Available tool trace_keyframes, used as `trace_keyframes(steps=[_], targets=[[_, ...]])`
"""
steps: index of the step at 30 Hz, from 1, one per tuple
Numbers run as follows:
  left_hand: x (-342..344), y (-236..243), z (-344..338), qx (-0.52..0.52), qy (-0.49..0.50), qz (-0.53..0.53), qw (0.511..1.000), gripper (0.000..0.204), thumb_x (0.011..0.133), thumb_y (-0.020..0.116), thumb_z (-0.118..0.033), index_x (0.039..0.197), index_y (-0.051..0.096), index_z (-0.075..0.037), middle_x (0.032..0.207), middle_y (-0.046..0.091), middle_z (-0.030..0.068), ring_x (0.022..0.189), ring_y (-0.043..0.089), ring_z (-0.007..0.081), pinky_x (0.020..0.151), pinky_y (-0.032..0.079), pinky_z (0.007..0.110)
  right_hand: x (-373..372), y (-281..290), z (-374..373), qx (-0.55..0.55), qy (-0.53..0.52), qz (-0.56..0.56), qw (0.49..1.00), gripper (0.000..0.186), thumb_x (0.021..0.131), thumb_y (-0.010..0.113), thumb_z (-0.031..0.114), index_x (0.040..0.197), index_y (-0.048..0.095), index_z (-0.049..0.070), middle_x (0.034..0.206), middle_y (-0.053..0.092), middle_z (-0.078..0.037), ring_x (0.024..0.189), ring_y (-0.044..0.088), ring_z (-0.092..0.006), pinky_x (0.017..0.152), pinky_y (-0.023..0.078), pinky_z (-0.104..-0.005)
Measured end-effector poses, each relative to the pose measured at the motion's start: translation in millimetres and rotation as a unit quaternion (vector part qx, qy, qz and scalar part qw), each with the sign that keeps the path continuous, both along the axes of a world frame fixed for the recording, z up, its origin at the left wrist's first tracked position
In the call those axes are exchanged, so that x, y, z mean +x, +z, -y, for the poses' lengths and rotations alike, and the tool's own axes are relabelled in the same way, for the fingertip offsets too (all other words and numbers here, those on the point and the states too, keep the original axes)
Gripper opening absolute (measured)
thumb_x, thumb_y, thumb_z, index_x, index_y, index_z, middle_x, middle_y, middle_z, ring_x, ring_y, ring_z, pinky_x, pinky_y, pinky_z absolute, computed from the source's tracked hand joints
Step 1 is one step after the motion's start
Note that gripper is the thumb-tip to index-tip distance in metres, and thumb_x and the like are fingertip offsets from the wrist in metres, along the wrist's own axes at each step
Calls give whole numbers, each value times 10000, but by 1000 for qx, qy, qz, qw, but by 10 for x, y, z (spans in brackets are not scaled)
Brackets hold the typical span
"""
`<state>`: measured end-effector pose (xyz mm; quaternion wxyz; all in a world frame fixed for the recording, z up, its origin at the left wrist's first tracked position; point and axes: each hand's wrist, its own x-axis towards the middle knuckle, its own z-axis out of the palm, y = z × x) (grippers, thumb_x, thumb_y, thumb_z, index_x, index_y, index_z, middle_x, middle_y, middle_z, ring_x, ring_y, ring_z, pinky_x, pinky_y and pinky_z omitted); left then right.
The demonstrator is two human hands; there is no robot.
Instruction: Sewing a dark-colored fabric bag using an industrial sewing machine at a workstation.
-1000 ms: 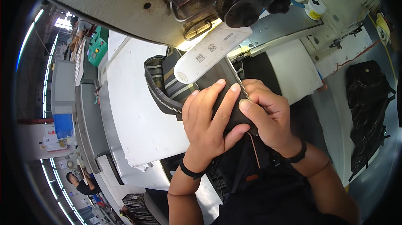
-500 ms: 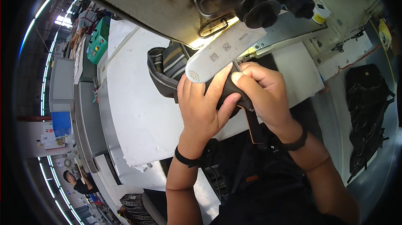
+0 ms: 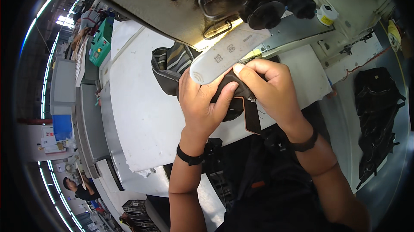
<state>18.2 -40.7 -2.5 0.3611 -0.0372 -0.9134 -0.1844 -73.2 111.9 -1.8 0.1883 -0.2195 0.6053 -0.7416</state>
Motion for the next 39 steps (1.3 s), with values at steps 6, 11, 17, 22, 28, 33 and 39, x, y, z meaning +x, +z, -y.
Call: trace_keyframes(steps=[6,11,17,22,28,33,39], targets=[[-5,64,-32,-7,-9,-12,1000,329,890,753,-145,1202,726,-46,1242,670,155,1138,623,310,1006,475,405,-35,-17,-35,9,13,-13,1000,253,1008,615,167,902,713,-41,683,621,13,651,508,-28,575,410,-232],[100,169,-189,-60,-56,1,997,414,767,772,-164,1175,735,-111,1208,681,70,1103,643,277,944,459,406,-71,-241,-199,-33,32,-40,998,220,1004,555,110,1091,697,-34,857,666,-57,780,578,-84,693,475,-259],[30,70,-262,-117,-29,-29,992,460,709,759,-30,1157,701,-121,1159,679,31,1119,651,254,1042,455,444,-14,-466,-291,-31,-2,-185,982,319,962,569,42,1269,651,17,1243,672,-152,1117,658,-244,916,540,-346],[64,67,-288,-110,-15,-11,994,421,739,756,-20,1147,680,-91,1172,703,61,1095,674,255,944,479,408,-50,-414,-267,-19,-14,-188,982,242,958,609,67,1186,680,26,1174,696,-127,1118,656,-281,946,527,-373],[118,182,-364,-69,-13,19,997,466,741,844,30,1158,638,-9,1154,722,168,1041,696,311,924,529,393,-85,-307,-303,-16,4,-175,985,178,960,632,88,1113,697,24,1096,710,-124,1061,649,-289,925,521,-382],[126,286,-402,-27,-17,39,999,429,758,808,73,1147,638,8,1133,723,177,1047,698,312,946,527,398,-62,-270,-294,-9,-15,-187,982,144,956,645,72,1078,701,23,1043,712,-115,1028,648,-283,894,522,-375],[90,270,-385,-4,-25,26,999,414,782,806,66,1159,645,7,1140,725,185,1052,695,316,946,523,390,-83,-272,-242,-13,-44,-231,972,123,945,647,46,1049,708,17,1007,717,-118,965,663,-290,859,528,-381]])
